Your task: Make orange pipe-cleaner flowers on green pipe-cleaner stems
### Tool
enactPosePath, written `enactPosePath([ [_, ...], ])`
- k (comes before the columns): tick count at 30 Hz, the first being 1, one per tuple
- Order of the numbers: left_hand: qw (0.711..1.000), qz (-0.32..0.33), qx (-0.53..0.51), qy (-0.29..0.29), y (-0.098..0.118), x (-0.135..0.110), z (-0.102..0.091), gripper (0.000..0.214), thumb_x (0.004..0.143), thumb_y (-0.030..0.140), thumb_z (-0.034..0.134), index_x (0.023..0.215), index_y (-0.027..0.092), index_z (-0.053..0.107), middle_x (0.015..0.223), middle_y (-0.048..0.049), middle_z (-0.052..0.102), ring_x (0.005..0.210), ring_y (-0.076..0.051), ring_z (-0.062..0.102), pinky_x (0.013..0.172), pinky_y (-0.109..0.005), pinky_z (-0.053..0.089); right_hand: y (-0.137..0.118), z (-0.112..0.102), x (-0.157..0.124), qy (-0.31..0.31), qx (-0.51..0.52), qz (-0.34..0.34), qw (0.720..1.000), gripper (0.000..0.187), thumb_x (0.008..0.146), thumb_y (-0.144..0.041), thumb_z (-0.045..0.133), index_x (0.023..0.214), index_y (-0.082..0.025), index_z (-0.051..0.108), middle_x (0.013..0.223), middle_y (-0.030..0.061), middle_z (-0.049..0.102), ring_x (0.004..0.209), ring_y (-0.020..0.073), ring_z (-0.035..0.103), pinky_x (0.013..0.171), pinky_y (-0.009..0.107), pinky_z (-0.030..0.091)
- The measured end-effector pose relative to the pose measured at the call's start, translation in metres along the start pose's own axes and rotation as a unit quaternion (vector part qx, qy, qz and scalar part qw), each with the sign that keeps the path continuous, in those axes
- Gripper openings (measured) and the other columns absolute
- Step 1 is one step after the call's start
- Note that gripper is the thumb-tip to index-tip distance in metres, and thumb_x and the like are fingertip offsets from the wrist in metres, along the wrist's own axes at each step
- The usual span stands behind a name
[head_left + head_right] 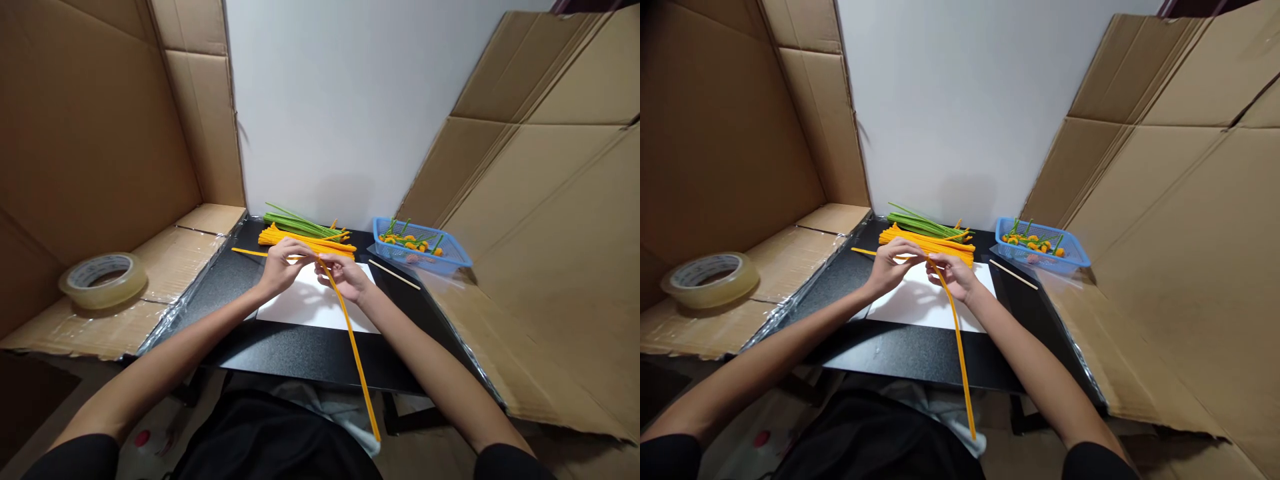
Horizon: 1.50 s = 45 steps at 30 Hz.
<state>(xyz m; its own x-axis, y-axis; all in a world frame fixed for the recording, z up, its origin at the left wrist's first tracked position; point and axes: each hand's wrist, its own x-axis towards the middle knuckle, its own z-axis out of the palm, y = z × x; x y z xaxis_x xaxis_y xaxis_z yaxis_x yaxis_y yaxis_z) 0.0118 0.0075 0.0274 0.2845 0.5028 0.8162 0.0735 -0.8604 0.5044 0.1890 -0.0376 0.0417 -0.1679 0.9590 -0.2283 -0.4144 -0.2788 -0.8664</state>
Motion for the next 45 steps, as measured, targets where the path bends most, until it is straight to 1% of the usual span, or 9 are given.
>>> enactPosePath([
  [7,0.966,0.182,0.182,-0.036,0.002,0.005,-0.012,0.020,0.097,0.024,0.058,0.085,0.025,0.074,0.085,-0.0007,0.078,0.081,-0.018,0.066,0.078,-0.037,0.045,-0.003,0.004,-0.004,-0.071,0.014,0.082,0.994,0.010,0.076,-0.020,0.066,0.072,-0.015,0.059,0.060,-0.0026,0.049,0.048,0.0065,0.040,0.044,0.017,0.036],
  [11,0.958,0.213,0.182,-0.057,-0.001,0.002,-0.012,0.021,0.099,0.019,0.051,0.091,0.023,0.070,0.090,-0.0023,0.078,0.088,-0.017,0.070,0.083,-0.034,0.048,0.000,0.006,-0.004,-0.073,-0.002,0.065,0.995,0.016,0.074,-0.023,0.071,0.070,-0.016,0.057,0.055,-0.0050,0.048,0.043,0.0040,0.029,0.040,0.016,0.027],
  [15,0.963,0.183,0.191,-0.057,-0.004,0.000,-0.009,0.019,0.099,0.021,0.051,0.091,0.020,0.068,0.084,-0.0050,0.075,0.077,-0.017,0.068,0.074,-0.030,0.050,0.005,0.006,0.000,-0.020,-0.040,-0.060,0.997,0.025,0.069,-0.030,0.082,0.078,-0.017,0.062,0.056,-0.0064,0.056,0.042,0.0023,0.029,0.041,0.015,0.022],
  [19,0.972,0.149,0.178,-0.045,-0.003,-0.002,-0.005,0.016,0.098,0.019,0.052,0.089,0.018,0.066,0.080,-0.0051,0.072,0.072,-0.016,0.065,0.067,-0.027,0.049,0.005,0.005,0.000,0.023,-0.212,-0.247,0.945,0.030,0.071,-0.043,0.081,0.080,-0.016,0.069,0.061,-0.0023,0.063,0.045,0.0050,0.039,0.043,0.020,0.026],
  [25,0.983,0.081,0.156,-0.056,-0.005,-0.001,-0.005,0.010,0.095,0.022,0.058,0.092,0.018,0.067,0.082,-0.0034,0.072,0.070,-0.014,0.064,0.065,-0.024,0.048,-0.003,0.000,-0.001,0.042,-0.321,-0.295,0.899,0.029,0.068,-0.043,0.081,0.077,-0.016,0.074,0.064,0.0002,0.065,0.052,0.0095,0.047,0.049,0.024,0.034],
  [28,0.975,0.095,0.185,-0.076,-0.007,0.000,-0.007,0.012,0.096,0.024,0.058,0.092,0.019,0.069,0.081,-0.0030,0.072,0.069,-0.014,0.063,0.064,-0.025,0.046,-0.005,-0.001,-0.001,0.044,-0.306,-0.257,0.915,0.029,0.066,-0.042,0.082,0.075,-0.016,0.074,0.060,-0.0015,0.061,0.050,0.0081,0.042,0.048,0.024,0.029],
  [35,0.959,0.138,0.229,-0.099,-0.008,0.001,-0.008,0.021,0.098,0.023,0.054,0.085,0.020,0.071,0.078,-0.0027,0.074,0.071,-0.016,0.062,0.068,-0.029,0.044,-0.007,-0.004,0.000,0.003,-0.186,-0.069,0.980,0.025,0.061,-0.032,0.082,0.070,-0.013,0.070,0.052,-0.0073,0.046,0.046,0.0030,0.025,0.044,0.021,0.011],
  [39,0.945,0.187,0.242,-0.115,-0.008,0.003,-0.012,0.026,0.098,0.018,0.048,0.085,0.022,0.071,0.079,-0.0026,0.075,0.070,-0.016,0.062,0.067,-0.032,0.041,-0.010,-0.005,0.000,-0.052,-0.145,0.035,0.987,0.022,0.064,-0.029,0.077,0.073,-0.014,0.064,0.053,-0.0090,0.040,0.044,0.0027,0.018,0.042,0.019,0.012],
  [45,0.915,0.241,0.284,-0.157,-0.011,0.005,-0.019,0.025,0.095,0.012,0.046,0.089,0.021,0.069,0.081,-0.0036,0.073,0.071,-0.016,0.059,0.067,-0.033,0.037,-0.005,-0.003,0.000,-0.073,-0.169,0.028,0.982,0.022,0.071,-0.034,0.076,0.073,-0.017,0.061,0.057,-0.0080,0.042,0.046,0.0045,0.022,0.044,0.020,0.018],
])
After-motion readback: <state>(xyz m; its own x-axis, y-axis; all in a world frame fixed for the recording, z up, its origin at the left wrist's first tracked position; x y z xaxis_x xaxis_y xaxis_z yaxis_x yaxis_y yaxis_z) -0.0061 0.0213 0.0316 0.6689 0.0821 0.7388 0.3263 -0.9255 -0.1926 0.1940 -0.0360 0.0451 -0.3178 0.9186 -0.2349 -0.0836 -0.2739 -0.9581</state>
